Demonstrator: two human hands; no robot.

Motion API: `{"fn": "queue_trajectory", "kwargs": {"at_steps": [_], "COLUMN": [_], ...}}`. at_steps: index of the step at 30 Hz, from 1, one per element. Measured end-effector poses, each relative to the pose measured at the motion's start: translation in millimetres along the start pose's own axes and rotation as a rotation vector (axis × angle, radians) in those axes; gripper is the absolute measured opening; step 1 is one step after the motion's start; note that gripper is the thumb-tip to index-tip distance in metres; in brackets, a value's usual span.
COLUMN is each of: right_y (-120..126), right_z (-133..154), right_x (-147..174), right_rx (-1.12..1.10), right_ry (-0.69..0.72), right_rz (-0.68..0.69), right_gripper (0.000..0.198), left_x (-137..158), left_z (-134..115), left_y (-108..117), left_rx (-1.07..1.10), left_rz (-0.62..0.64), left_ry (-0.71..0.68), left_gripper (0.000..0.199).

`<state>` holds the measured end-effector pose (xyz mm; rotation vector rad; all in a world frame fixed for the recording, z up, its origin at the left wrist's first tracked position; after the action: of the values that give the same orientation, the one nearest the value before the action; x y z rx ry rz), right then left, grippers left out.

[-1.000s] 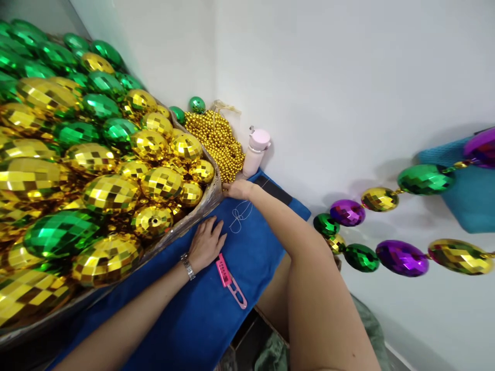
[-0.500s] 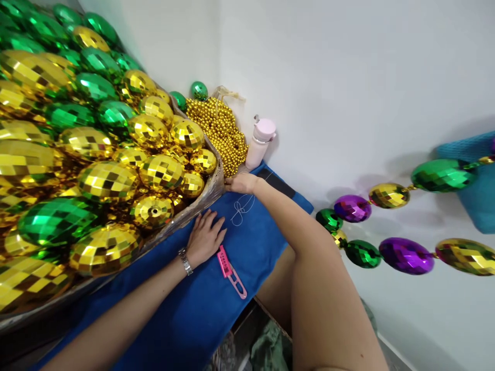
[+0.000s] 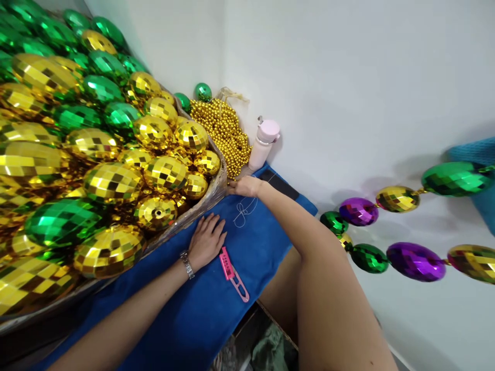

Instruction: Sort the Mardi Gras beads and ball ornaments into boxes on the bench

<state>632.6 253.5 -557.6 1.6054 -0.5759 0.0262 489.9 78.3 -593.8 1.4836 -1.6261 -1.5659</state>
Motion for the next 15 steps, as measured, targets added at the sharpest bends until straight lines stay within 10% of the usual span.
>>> {"fn": "queue_trajectory", "kwargs": {"at_steps": [15], "right_y": [-6], "right_z": [3], "right_x": [12], "right_rx": [0.046], "right_ry": [0.053], "right_rz": [-0.018], "right_gripper": [0.029], "left_x": [1], "left_z": [1], "left_y": [-2], "left_rx": [-0.007], "left_rz": [0.031], "left_ry": [0.049], "left_gripper": [0.039]}}
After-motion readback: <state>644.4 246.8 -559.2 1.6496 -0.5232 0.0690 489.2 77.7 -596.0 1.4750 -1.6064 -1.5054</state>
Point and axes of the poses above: each hand's wrist, its own x-axis away from the middle knuckle, its own y-axis out of the back of the hand, z = x × y, the point moved 4 cm from there along -x, towards the middle knuckle, and after that the axes turned 3 degrees about y, right-handed, at the moved point
